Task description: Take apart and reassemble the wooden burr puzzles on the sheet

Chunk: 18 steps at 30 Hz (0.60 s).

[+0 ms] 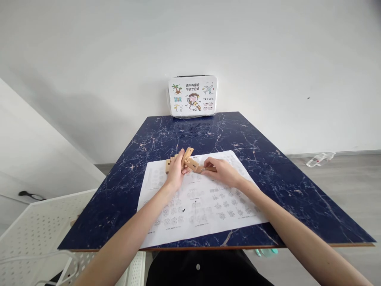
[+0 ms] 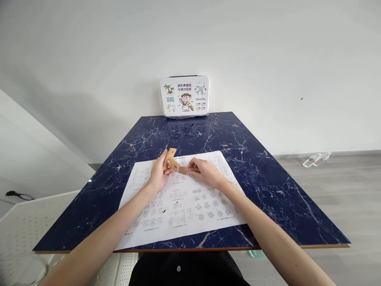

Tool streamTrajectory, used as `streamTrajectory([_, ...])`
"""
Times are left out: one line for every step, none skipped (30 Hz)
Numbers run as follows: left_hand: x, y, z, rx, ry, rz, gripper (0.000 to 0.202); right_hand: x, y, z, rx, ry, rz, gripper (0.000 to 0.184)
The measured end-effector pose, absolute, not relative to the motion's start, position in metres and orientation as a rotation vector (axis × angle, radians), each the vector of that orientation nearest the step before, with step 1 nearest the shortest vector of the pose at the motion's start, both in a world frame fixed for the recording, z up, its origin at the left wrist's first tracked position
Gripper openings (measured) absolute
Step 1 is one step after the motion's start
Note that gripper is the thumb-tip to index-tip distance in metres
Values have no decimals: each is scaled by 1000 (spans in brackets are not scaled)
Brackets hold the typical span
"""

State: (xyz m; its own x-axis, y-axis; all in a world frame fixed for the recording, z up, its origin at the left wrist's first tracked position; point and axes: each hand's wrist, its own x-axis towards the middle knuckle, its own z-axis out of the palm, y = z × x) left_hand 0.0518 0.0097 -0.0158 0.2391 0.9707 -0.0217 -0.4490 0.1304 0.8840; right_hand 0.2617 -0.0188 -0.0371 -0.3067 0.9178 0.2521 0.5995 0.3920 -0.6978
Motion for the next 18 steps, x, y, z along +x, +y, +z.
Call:
streamTrajectory([52, 10, -16, 907, 733, 1175, 49, 263, -18, -36, -1279, -1937, 708, 20])
streamTrajectory([52, 11, -17, 913, 734, 1173, 49, 265, -17, -36, -1267, -1842, 769, 22])
streamTrajectory([52, 11, -18, 919, 735, 1172, 49, 266, -16, -35, -1249, -1745, 837, 27])
streamTrajectory([52, 12, -18, 924, 737, 1170, 49, 268, -15, -34, -1220, -1649, 913, 32])
streamTrajectory([52, 12, -19, 927, 739, 1167, 50, 269, -13, -34, -1176, -1552, 995, 35])
streamTrajectory([52, 12, -19, 929, 741, 1160, 50, 271, -12, -34, -1113, -1455, 1082, 38])
streamTrajectory([52, 11, -19, 930, 745, 1154, 50, 271, -11, -33, -1034, -1362, 1170, 39])
streamTrajectory([52, 11, -19, 930, 754, 1148, 51, 272, -11, -33, -953, -1277, 1247, 38])
streamTrajectory([52, 10, -18, 932, 765, 1141, 51, 272, -10, -33, -881, -1204, 1309, 37])
streamTrajectory([52, 9, -18, 938, 776, 1131, 51, 272, -10, -32, -823, -1150, 1356, 36])
streamTrajectory([53, 8, -17, 948, 783, 1117, 51, 271, -11, -31, -777, -1116, 1395, 35])
streamTrajectory([53, 7, -16, 963, 785, 1101, 52, 271, -12, -30, -746, -1100, 1428, 35])
streamTrajectory([53, 6, -16, 983, 781, 1081, 53, 270, -13, -29, -730, -1098, 1452, 34])
streamTrajectory([54, 5, -16, 1008, 771, 1058, 55, 269, -14, -28, -727, -1105, 1473, 33])
streamTrajectory([54, 5, -17, 1031, 762, 1040, 56, 268, -15, -27, -733, -1120, 1489, 32])
streamTrajectory([54, 4, -17, 1053, 753, 1027, 57, 266, -17, -26, -744, -1136, 1499, 31])
streamTrajectory([55, 4, -19, 1074, 749, 1017, 57, 265, -18, -26, -755, -1152, 1505, 31])
streamTrajectory([55, 4, -20, 1095, 749, 1011, 57, 264, -19, -25, -760, -1162, 1508, 30])
